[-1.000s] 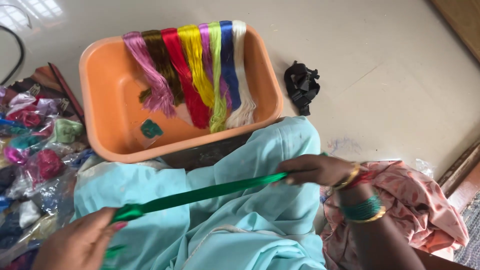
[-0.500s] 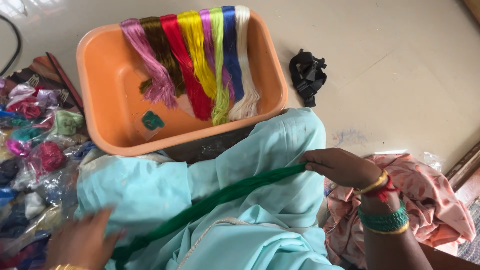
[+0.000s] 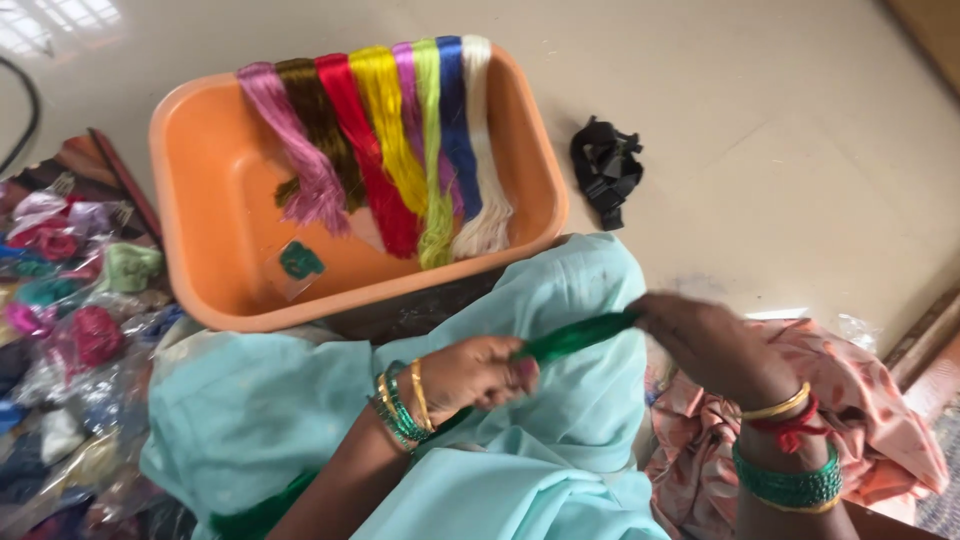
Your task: The person takes bundles of colored synthetic threads, smooths them out by hand, and places them into small clear plastic bags one at a time.
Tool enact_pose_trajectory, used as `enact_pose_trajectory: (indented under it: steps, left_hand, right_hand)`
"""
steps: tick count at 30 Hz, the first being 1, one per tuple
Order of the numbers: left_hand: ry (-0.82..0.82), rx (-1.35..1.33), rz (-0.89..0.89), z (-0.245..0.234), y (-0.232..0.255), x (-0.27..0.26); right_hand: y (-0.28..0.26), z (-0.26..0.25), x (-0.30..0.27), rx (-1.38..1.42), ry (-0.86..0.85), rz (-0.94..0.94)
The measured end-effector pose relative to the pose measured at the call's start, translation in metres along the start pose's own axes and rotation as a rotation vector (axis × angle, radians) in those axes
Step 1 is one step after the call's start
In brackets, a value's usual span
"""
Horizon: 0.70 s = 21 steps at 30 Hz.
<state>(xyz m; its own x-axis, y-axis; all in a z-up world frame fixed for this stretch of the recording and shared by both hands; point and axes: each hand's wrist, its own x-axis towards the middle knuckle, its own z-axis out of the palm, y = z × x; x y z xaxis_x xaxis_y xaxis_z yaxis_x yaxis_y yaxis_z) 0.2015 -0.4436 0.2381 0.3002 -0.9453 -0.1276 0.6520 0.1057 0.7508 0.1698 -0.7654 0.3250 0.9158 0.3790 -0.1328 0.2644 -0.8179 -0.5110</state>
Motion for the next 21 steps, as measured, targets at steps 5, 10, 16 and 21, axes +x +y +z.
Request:
enact_pose_trajectory:
  steps: [5, 10, 16, 21]
  left_hand:
    - [0.276, -0.635, 0.235, 0.011, -0.003, -0.017]
    - [0.697, -0.254, 0.294, 0.025, -0.023, 0.006]
    - [0.516, 0.361, 0.160, 0.012, -0.051, -0.005]
    - [0.322, 0.143, 0.232, 0.021, -0.038, -0.014]
  right_hand:
    - [-0.036, 0.075, 0.003, 0.041, -0.227, 0.036]
    - [-0.112, 0.083, 0.007, -0.109, -0.301, -0.078]
    - [-0.132, 0.029, 0.035, -0.231, -0.130, -0.255]
    - [-0.129, 0.009, 0.074, -0.174, -0.227, -0.296]
